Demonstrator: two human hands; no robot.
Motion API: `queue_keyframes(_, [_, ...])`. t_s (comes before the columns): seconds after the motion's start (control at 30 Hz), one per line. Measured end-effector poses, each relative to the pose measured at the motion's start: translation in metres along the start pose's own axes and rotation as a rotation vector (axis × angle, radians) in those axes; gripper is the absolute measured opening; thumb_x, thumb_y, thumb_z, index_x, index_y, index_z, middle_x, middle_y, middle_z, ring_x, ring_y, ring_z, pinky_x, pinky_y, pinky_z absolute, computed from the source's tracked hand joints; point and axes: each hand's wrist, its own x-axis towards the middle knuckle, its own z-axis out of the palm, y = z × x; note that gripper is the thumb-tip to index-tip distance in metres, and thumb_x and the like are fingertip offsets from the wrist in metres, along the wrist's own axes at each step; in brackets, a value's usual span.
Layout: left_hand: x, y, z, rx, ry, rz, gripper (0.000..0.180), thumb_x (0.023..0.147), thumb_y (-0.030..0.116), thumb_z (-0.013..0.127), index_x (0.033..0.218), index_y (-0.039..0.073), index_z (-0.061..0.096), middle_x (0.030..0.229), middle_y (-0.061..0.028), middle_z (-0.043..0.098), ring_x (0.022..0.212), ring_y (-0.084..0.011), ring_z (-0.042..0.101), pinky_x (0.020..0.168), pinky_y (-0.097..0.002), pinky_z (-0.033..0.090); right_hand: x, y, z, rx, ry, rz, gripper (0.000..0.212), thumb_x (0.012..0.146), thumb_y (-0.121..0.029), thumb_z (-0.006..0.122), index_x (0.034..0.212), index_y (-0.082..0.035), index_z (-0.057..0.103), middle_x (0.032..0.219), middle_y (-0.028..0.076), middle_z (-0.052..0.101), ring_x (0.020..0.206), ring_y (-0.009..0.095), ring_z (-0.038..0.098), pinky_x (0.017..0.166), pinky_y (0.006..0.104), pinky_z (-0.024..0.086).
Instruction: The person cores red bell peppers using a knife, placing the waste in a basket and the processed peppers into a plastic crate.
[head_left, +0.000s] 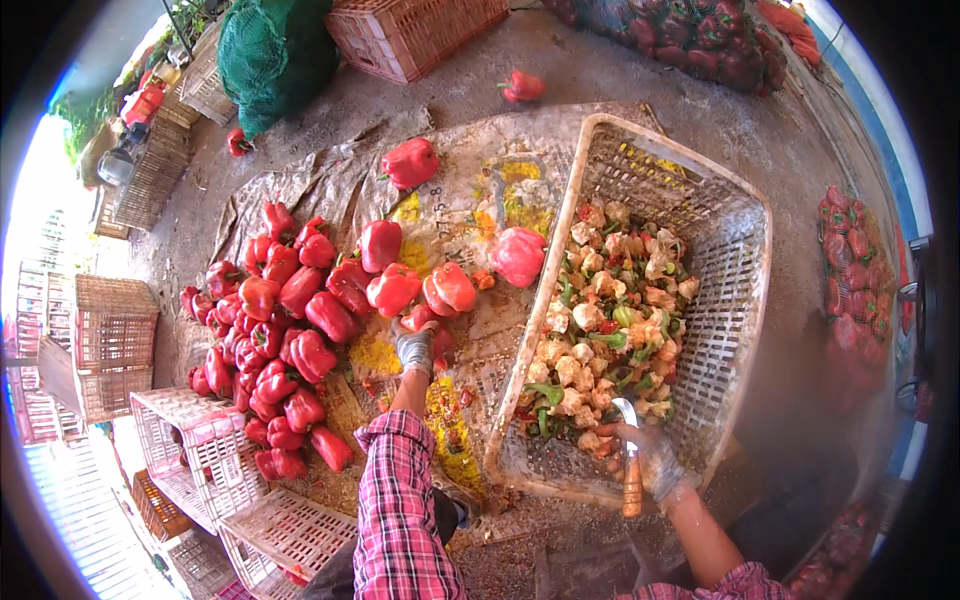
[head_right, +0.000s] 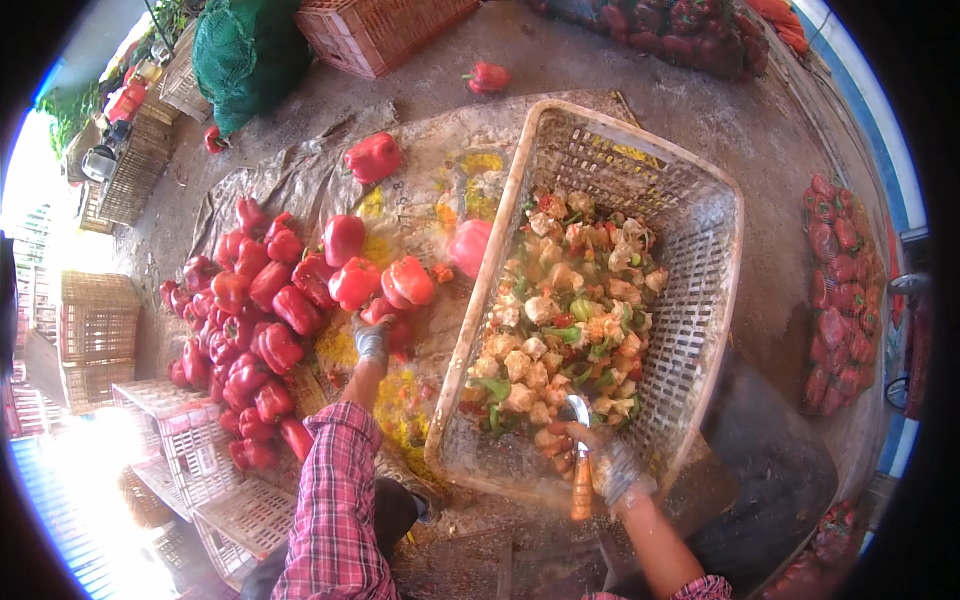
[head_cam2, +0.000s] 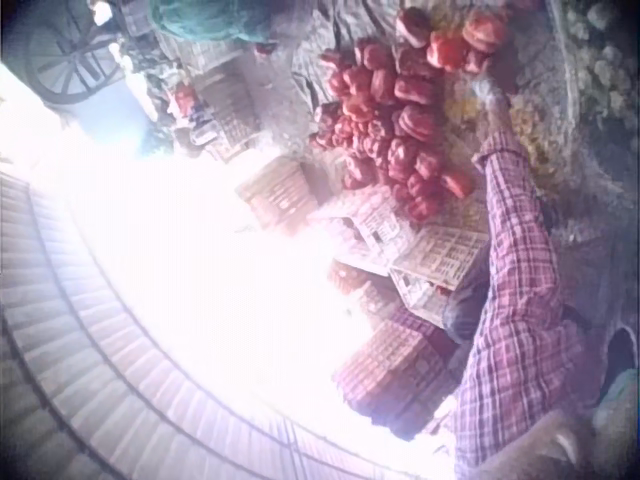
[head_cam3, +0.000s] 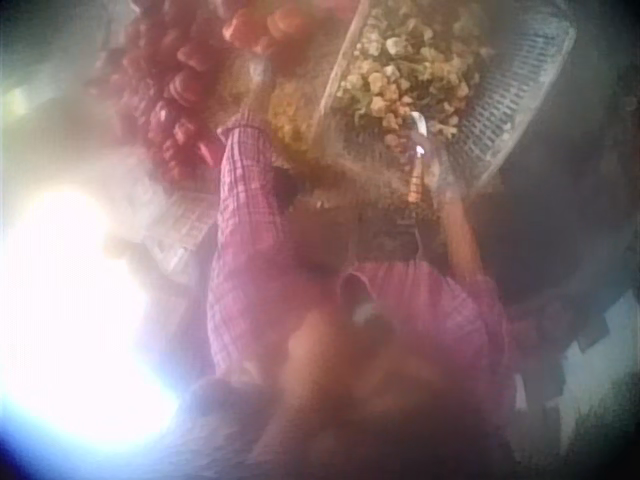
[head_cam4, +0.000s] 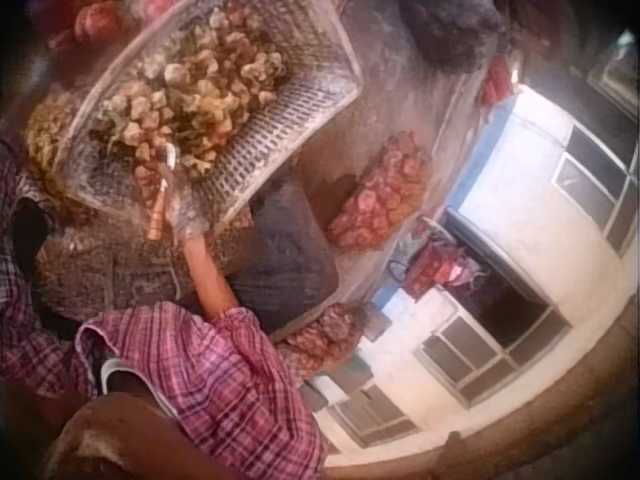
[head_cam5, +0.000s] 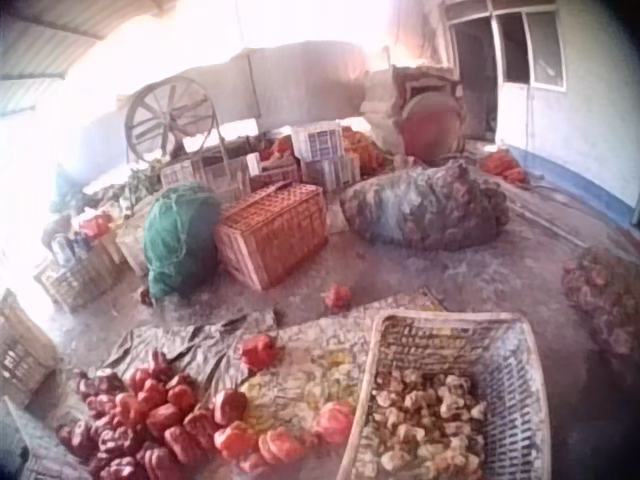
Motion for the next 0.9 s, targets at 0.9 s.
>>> queue_keyframes(0.9, [-0.380,0.197,-0.122,-0.211,-0.233,0.766,0.070,0.078,0.033,0.075,0.133,0.005,0.043,0.126,-0.0133,0.050,0.113,-0.0254,0.050,0.100,-0.0377,0.040,-0.110,0.082,0.078,-0.976,-0.136,-0.775,0.055,0.091,-0.015,0.046,0.144,-0.013,0.032,0.086,0.018,0.063,0.064,0.027,0.059,0.063,0.0408,0.050])
